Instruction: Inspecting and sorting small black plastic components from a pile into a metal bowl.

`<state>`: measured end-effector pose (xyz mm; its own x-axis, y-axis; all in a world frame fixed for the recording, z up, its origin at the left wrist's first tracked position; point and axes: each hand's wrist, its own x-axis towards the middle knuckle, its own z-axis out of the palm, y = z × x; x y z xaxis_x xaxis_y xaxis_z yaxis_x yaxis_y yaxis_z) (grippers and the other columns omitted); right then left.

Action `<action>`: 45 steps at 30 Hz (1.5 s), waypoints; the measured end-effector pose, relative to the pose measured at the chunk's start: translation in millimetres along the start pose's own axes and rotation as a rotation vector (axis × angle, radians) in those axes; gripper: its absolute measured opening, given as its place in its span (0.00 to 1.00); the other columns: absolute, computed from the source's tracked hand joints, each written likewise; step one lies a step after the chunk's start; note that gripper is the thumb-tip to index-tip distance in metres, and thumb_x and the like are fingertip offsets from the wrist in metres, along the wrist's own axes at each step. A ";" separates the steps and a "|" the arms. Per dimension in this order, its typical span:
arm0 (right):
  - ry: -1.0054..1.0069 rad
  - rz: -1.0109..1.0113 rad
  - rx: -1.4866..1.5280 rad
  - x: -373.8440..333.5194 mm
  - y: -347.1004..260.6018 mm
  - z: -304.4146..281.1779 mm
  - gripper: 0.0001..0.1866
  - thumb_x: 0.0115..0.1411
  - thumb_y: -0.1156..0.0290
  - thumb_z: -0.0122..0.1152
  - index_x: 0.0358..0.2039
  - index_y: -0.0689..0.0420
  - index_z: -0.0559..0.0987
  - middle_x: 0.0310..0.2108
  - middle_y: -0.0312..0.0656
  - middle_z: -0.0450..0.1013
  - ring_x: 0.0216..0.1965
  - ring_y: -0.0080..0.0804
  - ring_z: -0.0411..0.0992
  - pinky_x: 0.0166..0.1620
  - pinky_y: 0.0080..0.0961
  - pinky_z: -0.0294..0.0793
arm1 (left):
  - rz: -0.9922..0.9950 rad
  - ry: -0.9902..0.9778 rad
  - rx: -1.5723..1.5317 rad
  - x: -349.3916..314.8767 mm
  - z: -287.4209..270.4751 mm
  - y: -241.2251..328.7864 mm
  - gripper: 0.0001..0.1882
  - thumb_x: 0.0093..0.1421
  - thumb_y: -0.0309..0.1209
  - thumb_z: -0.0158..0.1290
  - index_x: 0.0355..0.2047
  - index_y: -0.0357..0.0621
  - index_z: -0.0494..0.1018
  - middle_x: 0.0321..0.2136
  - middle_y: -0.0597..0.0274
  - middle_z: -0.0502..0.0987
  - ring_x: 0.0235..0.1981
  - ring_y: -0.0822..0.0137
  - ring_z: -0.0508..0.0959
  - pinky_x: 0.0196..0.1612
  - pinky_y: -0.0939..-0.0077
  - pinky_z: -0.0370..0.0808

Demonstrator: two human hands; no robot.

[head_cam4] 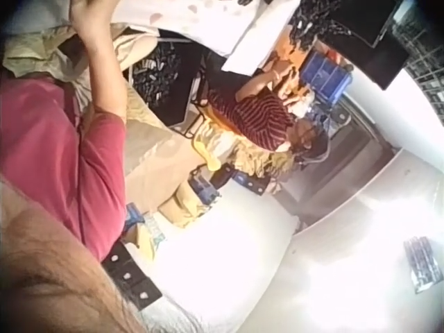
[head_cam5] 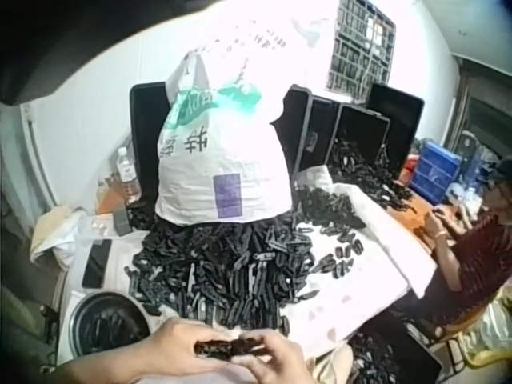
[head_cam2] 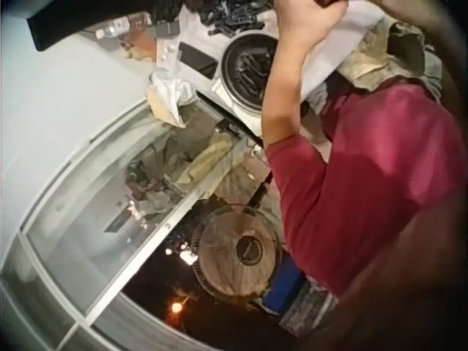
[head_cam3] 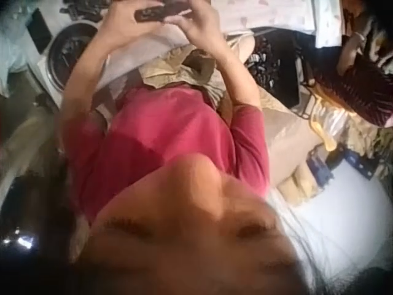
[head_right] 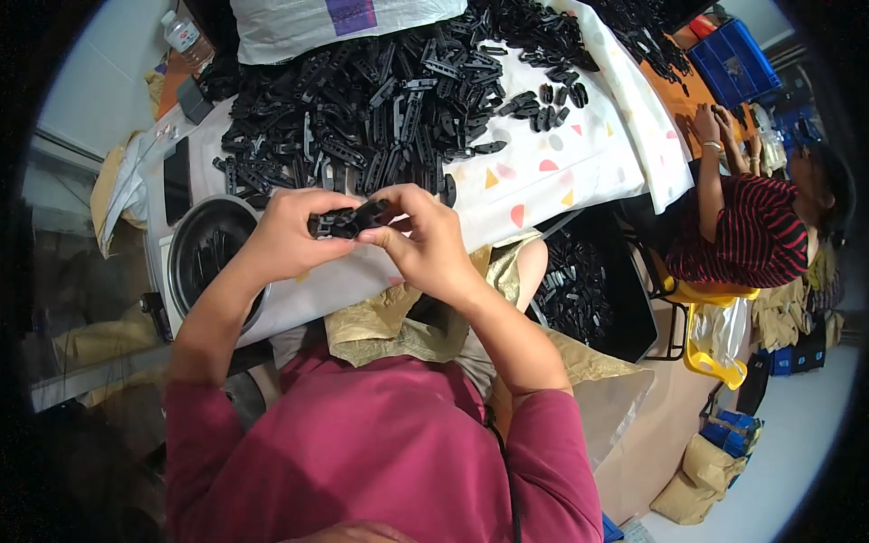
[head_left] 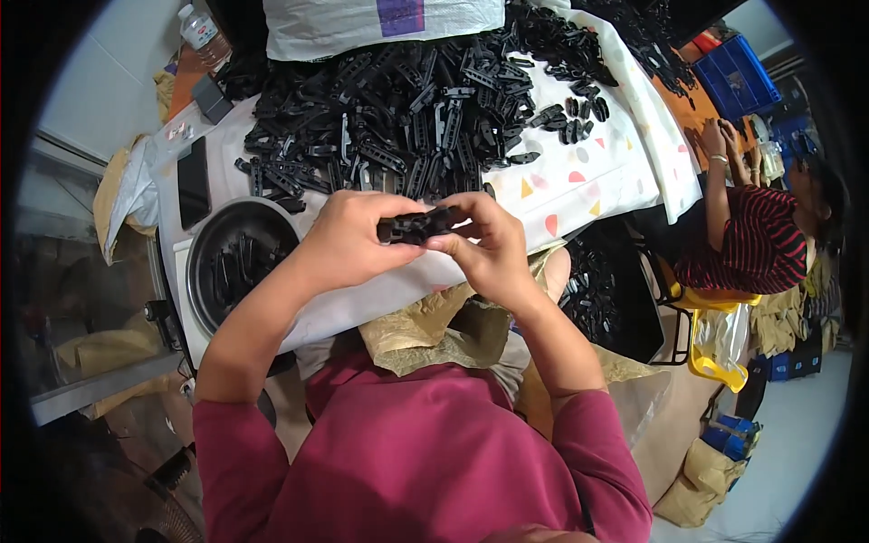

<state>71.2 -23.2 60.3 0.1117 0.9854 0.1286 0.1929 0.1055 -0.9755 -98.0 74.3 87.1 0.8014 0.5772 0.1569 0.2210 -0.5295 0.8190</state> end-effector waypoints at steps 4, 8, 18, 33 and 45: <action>0.009 -0.197 -0.436 33.8 43.2 -45.1 0.19 0.47 0.75 0.65 0.40 0.60 0.74 0.33 0.42 0.73 0.32 0.29 0.73 0.38 0.24 0.72 | -0.206 -0.035 0.192 -27.0 -23.4 5.3 0.22 0.40 0.28 0.62 0.39 0.40 0.74 0.30 0.52 0.77 0.32 0.60 0.78 0.37 0.75 0.73; 0.138 0.242 -1.167 54.7 90.8 -116.1 0.18 0.50 0.64 0.59 0.42 0.53 0.75 0.33 0.53 0.73 0.33 0.48 0.72 0.37 0.35 0.71 | -0.627 -0.101 0.820 -90.4 -73.3 -3.3 0.26 0.41 0.31 0.61 0.43 0.46 0.70 0.30 0.53 0.76 0.34 0.54 0.76 0.37 0.63 0.71; 0.285 0.236 -1.176 51.1 109.8 -109.6 0.18 0.51 0.58 0.58 0.31 0.60 0.67 0.28 0.53 0.72 0.30 0.52 0.71 0.33 0.40 0.68 | 0.054 0.146 0.698 4.8 -21.9 -68.9 0.06 0.48 0.29 0.54 0.28 0.47 0.76 0.28 0.65 0.72 0.35 0.60 0.72 0.38 0.68 0.70; 0.304 -0.115 0.433 4.2 -6.4 12.3 0.12 0.56 0.82 0.53 0.42 0.67 0.71 0.35 0.47 0.72 0.33 0.32 0.74 0.35 0.24 0.78 | -0.247 0.258 -0.804 23.9 20.2 -3.2 0.17 0.58 0.26 0.47 0.49 0.41 0.65 0.36 0.61 0.74 0.39 0.72 0.74 0.35 0.80 0.75; 0.370 -0.314 0.130 -0.3 -6.5 13.2 0.12 0.54 0.85 0.55 0.40 0.67 0.72 0.36 0.45 0.71 0.34 0.28 0.72 0.39 0.21 0.74 | 0.230 0.195 -0.811 10.7 26.8 2.3 0.30 0.59 0.45 0.43 0.50 0.29 0.59 0.44 0.50 0.68 0.50 0.61 0.68 0.53 0.69 0.64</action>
<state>57.0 -22.5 64.2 0.4103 0.7926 0.4510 0.1519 0.4283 -0.8908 -74.0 62.6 75.8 0.6514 0.6460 0.3979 -0.4590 -0.0820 0.8846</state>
